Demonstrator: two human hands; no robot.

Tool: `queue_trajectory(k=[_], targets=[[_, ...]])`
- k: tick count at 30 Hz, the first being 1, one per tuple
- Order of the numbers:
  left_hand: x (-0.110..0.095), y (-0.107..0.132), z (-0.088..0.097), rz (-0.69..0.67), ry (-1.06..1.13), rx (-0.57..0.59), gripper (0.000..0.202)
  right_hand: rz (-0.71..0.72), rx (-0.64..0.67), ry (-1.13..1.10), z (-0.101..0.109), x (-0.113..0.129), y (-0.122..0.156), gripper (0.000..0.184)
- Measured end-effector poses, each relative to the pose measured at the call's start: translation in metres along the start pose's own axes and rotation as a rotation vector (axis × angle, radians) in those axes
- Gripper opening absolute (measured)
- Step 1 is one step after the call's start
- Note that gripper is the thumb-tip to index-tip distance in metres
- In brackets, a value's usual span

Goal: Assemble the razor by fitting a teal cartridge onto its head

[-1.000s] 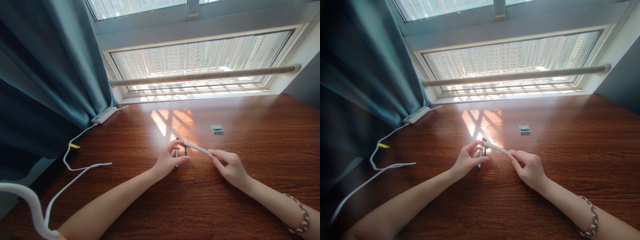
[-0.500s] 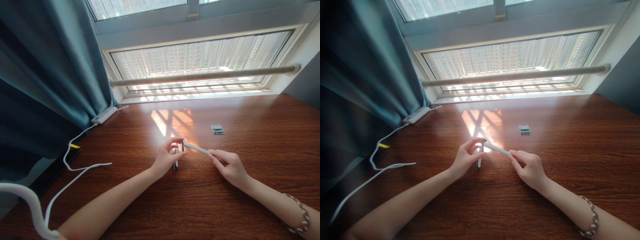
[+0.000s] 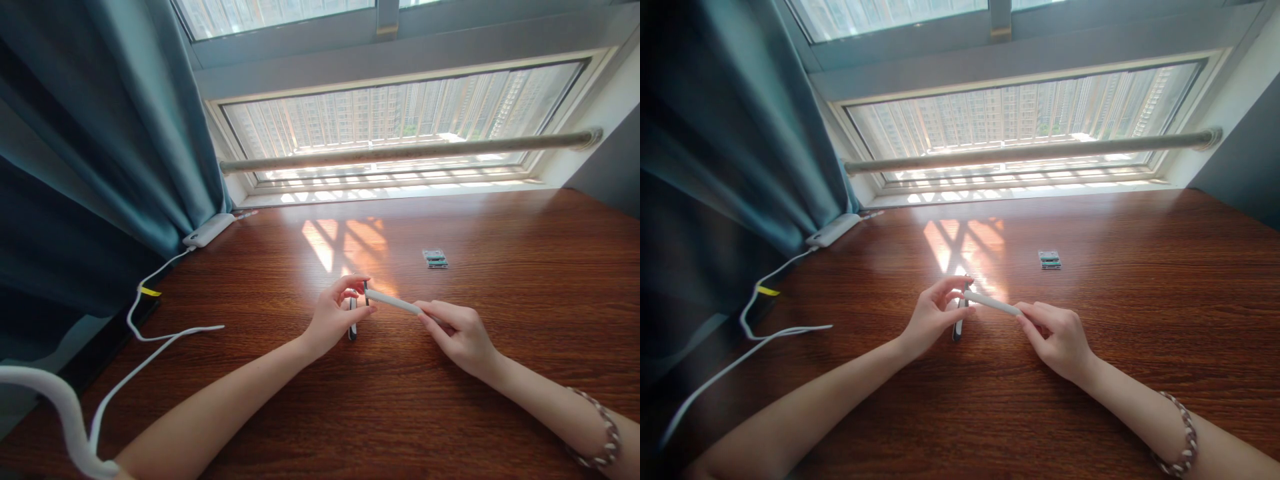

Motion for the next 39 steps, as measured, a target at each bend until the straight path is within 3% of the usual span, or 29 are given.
queue_trajectory(k=[13,18,27,39], targets=[[0.0025,0.0001,-0.0005,-0.003,0.016,0.022,0.043,-0.053,-0.045,-0.026,0.0001,-0.0010,-0.0001,0.022],[0.0029,0.0006,-0.0024,0.051,0.100,0.042,0.044,-0.033,0.020,-0.033,-0.0007,-0.0012,0.0012,0.020],[0.0029,0.0031,-0.0054,0.189,0.270,0.085,0.049,-0.028,0.000,-0.002,-0.0006,-0.0016,0.0013,0.022],[-0.0005,0.0006,-0.0023,0.144,0.231,0.008,0.030,-0.005,-0.011,0.002,0.0005,0.0002,0.0011,0.022]])
Point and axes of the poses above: each hand's wrist, its own y-axis away from the middle knuckle, its own z-axis out of the back of the hand, x = y × z, the point moved 2 cm from there along -y, towards the middle knuckle, and after that the axes turned 7 degrees about -x, right-handed, at the moved point
